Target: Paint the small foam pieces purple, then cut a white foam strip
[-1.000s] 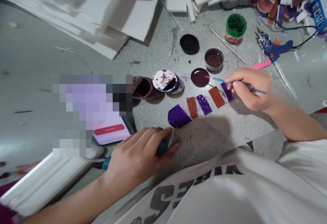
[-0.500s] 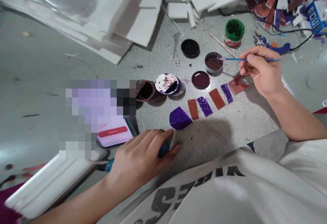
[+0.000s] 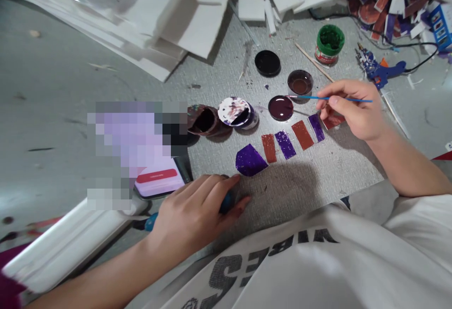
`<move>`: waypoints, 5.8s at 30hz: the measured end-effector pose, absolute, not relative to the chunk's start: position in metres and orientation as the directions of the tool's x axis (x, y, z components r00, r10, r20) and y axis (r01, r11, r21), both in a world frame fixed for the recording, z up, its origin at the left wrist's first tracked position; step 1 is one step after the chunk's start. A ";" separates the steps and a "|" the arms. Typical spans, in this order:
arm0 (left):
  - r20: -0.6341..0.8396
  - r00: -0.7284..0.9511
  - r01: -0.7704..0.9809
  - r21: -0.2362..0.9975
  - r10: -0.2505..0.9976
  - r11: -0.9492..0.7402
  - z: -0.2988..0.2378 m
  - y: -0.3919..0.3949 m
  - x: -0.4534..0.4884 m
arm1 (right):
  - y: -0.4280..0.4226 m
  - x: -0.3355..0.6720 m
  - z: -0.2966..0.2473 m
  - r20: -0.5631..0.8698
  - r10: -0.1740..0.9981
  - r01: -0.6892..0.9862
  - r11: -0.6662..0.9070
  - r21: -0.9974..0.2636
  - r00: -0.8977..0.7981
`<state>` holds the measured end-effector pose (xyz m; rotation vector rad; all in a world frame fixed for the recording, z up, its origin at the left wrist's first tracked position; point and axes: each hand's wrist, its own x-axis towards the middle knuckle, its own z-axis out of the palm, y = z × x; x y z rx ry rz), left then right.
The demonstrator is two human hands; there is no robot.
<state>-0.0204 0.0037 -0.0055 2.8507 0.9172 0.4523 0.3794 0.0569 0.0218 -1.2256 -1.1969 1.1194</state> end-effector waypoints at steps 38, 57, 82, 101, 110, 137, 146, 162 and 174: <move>0.219 0.780 0.545 0.222 0.586 -0.808 -0.002 0.004 -0.021 | 0.081 0.383 0.020 0.180 0.961 0.336 0.103 -0.936 0.208; 0.212 0.783 0.548 0.208 0.584 -0.810 -0.005 0.004 -0.024 | 0.082 0.374 0.010 0.229 0.945 0.320 0.148 -0.936 0.233; 0.207 0.787 0.544 0.213 0.581 -0.812 -0.002 0.005 -0.021 | 0.080 0.374 0.008 0.229 0.942 0.308 0.149 -0.940 0.244; 0.218 0.786 0.543 0.207 0.579 -0.814 -0.002 0.005 -0.024 | 0.081 0.375 0.002 0.372 0.907 0.402 0.271 -0.875 0.198; 0.220 0.784 0.543 0.209 0.580 -0.813 -0.004 0.004 -0.023 | 0.079 0.376 0.003 0.421 0.885 0.450 0.298 -0.842 0.201; 0.206 0.791 0.542 0.199 0.576 -0.816 0.000 0.005 -0.021 | 0.078 0.375 0.002 0.454 0.872 0.441 0.339 -0.831 0.185; 0.212 0.782 0.551 0.206 0.587 -0.809 -0.004 0.004 -0.023 | 0.080 0.376 0.001 0.404 0.886 0.442 0.276 -0.853 0.227; 0.208 0.790 0.536 0.220 0.576 -0.815 -0.002 0.005 -0.023 | 0.098 0.402 -0.013 0.314 0.867 0.265 0.222 -0.939 0.387; 0.205 0.787 0.544 0.215 0.582 -0.811 -0.004 0.005 -0.024 | 0.108 0.421 -0.022 0.402 0.772 0.345 0.251 -0.904 0.492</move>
